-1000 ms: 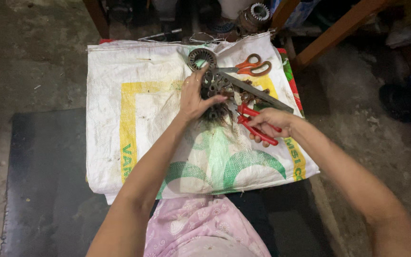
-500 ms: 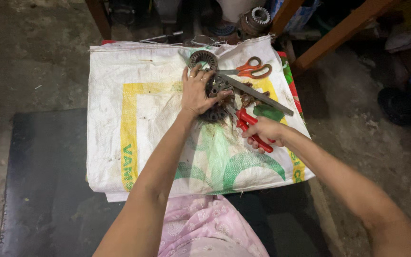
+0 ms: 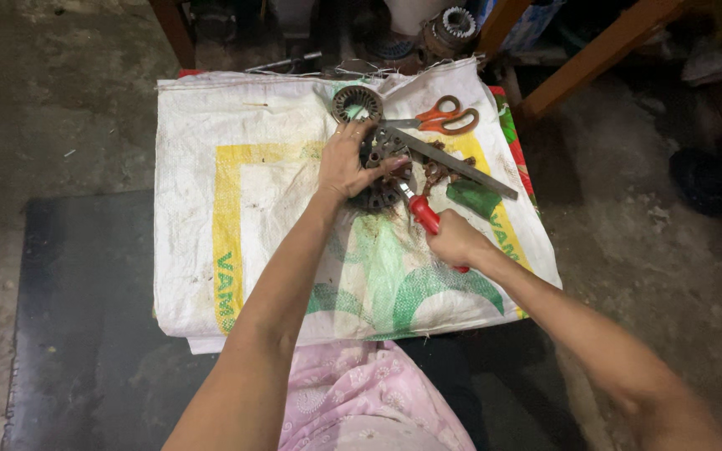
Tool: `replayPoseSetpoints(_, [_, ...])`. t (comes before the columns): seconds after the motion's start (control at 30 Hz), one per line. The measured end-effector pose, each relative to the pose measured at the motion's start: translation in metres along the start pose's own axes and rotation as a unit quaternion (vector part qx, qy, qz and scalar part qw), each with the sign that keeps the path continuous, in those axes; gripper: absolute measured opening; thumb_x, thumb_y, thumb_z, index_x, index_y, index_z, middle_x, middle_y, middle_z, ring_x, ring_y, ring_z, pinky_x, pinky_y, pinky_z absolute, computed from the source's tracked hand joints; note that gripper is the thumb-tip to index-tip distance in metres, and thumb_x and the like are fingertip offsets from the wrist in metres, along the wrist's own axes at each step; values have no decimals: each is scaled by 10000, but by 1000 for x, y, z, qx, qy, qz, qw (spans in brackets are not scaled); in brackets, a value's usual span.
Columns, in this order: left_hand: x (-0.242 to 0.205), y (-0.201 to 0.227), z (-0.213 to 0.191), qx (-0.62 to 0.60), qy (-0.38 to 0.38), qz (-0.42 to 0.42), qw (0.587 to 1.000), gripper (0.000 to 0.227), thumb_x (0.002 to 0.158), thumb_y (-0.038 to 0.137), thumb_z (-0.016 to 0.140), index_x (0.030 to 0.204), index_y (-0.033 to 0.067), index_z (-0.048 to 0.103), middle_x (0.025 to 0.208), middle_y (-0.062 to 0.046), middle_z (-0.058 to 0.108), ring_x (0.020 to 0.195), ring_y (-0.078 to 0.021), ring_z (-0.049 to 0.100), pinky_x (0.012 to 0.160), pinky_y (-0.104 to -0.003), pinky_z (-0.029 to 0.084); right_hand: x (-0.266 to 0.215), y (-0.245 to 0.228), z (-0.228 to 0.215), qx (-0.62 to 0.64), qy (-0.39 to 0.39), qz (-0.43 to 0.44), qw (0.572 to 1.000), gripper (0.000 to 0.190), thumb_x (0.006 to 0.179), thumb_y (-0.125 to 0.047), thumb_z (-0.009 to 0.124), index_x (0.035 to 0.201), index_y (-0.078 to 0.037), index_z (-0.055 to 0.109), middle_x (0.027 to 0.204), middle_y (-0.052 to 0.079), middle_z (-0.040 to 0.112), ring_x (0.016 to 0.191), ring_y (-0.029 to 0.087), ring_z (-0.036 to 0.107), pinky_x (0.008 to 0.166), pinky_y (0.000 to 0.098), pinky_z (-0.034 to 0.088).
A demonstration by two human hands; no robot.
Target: The person cleans a circular metal motor component, likely a stator, using a file and pliers. They scrape the surface to remove debris and use the pliers to pull out stuck material from the slots. The person also uses a knife to scrape the component and a pair of scissors to cut away debris.
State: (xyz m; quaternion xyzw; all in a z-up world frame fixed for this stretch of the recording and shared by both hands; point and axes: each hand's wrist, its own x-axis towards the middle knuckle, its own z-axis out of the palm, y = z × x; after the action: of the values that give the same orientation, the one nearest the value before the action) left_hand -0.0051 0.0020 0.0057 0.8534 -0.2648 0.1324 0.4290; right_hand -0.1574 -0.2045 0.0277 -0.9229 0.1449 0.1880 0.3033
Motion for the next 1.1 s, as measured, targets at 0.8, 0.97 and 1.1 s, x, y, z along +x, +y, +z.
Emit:
replayPoseSetpoints(0.8, [3,-12,6,-44,-11,5,999,979,645,778,776,1335,100,622,1240,-125,648,1155,-322,643,1008,-423,519,-11,-3,10,-56,94,-49,993,203,812,-134,632,879,58,644,790,317,694,743,419,712,697,497,546])
replayPoseSetpoints(0.97, [2,-13,7,-29,-5,7,1000,924,728,746,746,1360,88,600,1248,-179,603,1177,-370,590,1006,-467,483,-18,-30,-18,21,2,12,1000,339,814,-115,643,1089,43,524,809,223,706,627,319,723,584,446,570])
replayPoseSetpoints(1.1, [-4,-17,13,-18,19,2,1000,916,756,747,735,1396,108,590,1279,-188,593,1231,-387,545,1061,-489,453,-27,-41,-36,30,-3,16,999,449,777,-7,582,1190,61,420,845,224,688,600,290,705,498,440,546])
